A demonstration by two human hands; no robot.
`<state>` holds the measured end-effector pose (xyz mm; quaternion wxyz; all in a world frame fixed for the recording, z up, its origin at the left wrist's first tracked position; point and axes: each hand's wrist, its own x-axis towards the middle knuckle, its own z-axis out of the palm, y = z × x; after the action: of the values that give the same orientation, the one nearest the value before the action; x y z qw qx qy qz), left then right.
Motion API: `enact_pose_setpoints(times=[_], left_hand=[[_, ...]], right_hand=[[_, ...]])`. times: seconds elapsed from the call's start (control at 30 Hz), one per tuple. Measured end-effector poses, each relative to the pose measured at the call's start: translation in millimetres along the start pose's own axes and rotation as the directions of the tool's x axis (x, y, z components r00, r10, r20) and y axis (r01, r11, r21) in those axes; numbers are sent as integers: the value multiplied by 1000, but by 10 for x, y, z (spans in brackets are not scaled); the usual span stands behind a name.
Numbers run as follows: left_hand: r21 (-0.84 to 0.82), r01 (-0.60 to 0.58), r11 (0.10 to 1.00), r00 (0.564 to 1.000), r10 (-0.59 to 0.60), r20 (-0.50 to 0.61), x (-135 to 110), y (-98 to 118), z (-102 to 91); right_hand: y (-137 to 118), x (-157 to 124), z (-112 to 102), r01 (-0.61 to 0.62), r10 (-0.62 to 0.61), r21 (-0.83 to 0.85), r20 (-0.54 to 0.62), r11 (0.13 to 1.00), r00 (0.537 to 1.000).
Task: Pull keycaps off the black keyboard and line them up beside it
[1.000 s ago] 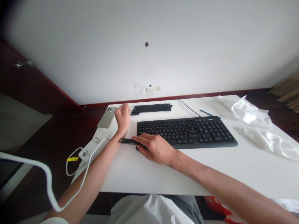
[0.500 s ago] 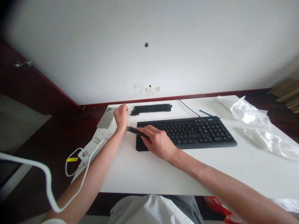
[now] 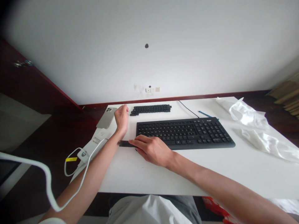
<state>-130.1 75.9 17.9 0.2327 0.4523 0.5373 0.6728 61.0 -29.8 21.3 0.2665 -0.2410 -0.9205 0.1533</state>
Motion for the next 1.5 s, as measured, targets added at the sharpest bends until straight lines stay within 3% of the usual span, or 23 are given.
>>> enact_pose_setpoints(times=[0.33, 0.67, 0.93, 1.17, 1.4, 1.5], left_hand=[[-20, 19, 1000, 1000, -19, 14, 42, -24, -9], [-13, 26, 1000, 1000, -26, 1, 9, 2, -35], [17, 2, 1000, 1000, -3, 24, 19, 32, -21], [73, -98, 992, 995, 96, 35, 11, 29, -43], [96, -106, 990, 994, 102, 43, 0, 26, -24], [106, -130, 986, 990, 123, 69, -16, 50, -35]], right_hand=[[74, 13, -91, -168, 170, 23, -162, 985, 972], [10, 16, -62, 4, -7, -54, -56, 999, 998], [83, 13, -106, -127, 122, -10, -209, 992, 970], [34, 13, -87, -9, -7, -151, -109, 988, 994], [142, -4, -137, -87, 63, -112, -201, 990, 978], [134, -14, -108, -69, 50, -117, -157, 991, 986]])
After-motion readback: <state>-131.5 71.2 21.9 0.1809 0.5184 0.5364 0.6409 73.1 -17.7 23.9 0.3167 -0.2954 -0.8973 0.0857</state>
